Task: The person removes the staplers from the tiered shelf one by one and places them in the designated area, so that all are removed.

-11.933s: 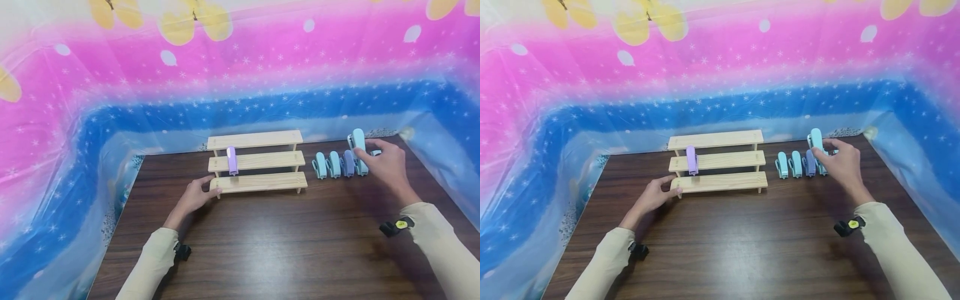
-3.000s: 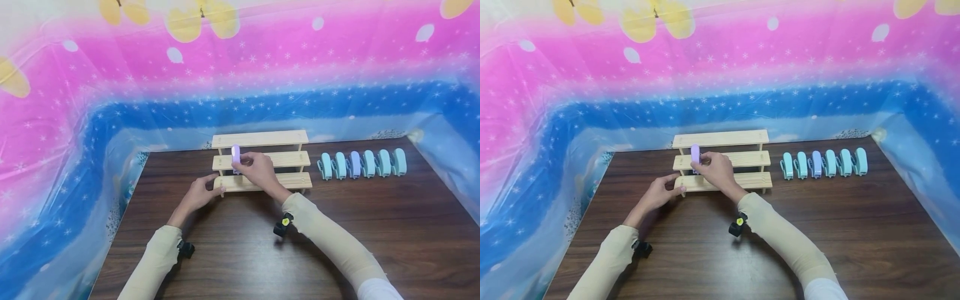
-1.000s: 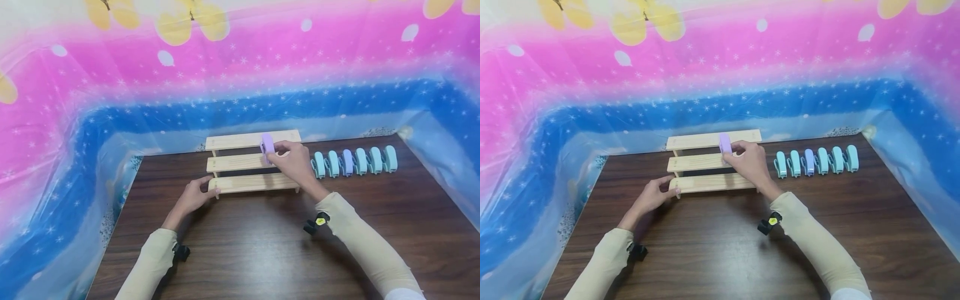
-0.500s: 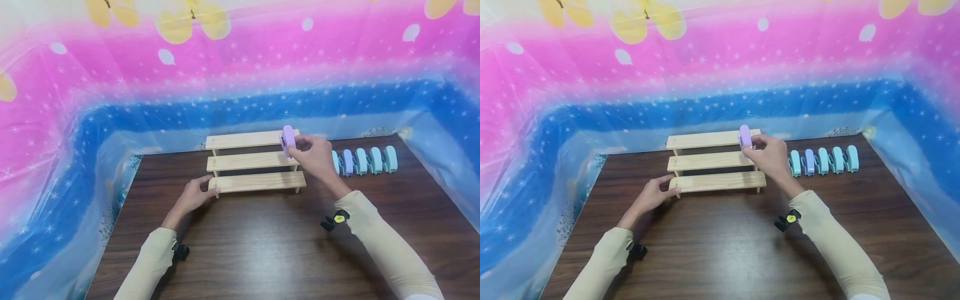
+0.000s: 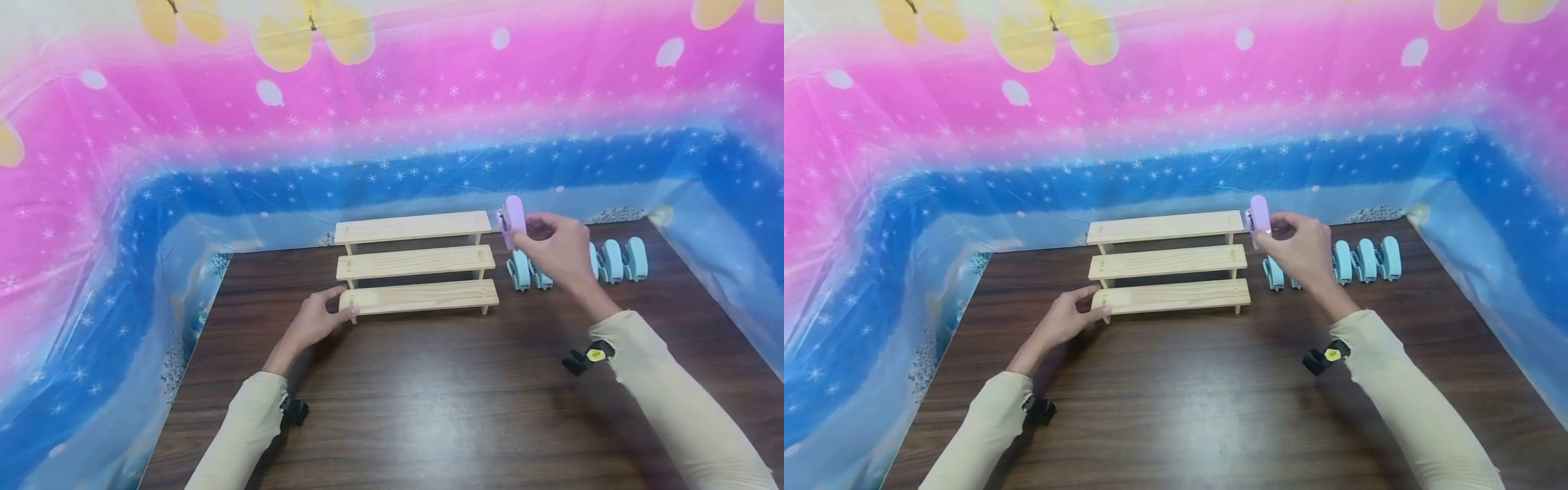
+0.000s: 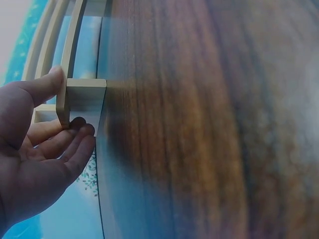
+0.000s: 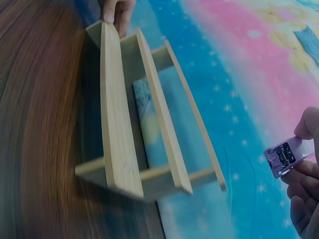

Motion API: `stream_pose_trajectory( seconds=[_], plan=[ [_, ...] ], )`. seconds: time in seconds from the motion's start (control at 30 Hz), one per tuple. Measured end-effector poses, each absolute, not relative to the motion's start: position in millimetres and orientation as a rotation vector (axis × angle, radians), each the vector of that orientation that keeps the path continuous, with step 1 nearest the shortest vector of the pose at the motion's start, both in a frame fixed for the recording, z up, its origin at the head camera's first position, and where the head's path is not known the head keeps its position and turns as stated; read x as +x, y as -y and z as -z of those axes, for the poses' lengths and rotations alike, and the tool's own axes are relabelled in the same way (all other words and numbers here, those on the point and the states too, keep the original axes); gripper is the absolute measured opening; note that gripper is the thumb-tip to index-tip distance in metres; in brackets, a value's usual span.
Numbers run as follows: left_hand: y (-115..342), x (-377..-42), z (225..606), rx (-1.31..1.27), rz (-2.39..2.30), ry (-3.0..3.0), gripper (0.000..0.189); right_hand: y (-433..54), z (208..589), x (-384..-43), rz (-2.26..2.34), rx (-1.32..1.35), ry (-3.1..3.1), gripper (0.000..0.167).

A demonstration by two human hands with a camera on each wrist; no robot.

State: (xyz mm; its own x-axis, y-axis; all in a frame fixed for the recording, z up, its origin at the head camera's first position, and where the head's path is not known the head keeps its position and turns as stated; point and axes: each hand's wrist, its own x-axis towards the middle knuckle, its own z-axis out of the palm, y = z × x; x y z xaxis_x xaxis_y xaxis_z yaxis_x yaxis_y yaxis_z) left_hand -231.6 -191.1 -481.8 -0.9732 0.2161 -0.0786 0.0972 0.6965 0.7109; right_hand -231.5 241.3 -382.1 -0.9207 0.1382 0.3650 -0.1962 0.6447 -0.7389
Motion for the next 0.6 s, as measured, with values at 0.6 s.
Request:
stream_pose_trajectory(
  seconds=[0.6],
  plan=[
    [191.1, -231.0, 481.6, 0.248, -1.132, -2.749, 0.069, -317.5, 390.1, -227.6, -1.003, -0.030, 2.519, 0.045]
  ],
)
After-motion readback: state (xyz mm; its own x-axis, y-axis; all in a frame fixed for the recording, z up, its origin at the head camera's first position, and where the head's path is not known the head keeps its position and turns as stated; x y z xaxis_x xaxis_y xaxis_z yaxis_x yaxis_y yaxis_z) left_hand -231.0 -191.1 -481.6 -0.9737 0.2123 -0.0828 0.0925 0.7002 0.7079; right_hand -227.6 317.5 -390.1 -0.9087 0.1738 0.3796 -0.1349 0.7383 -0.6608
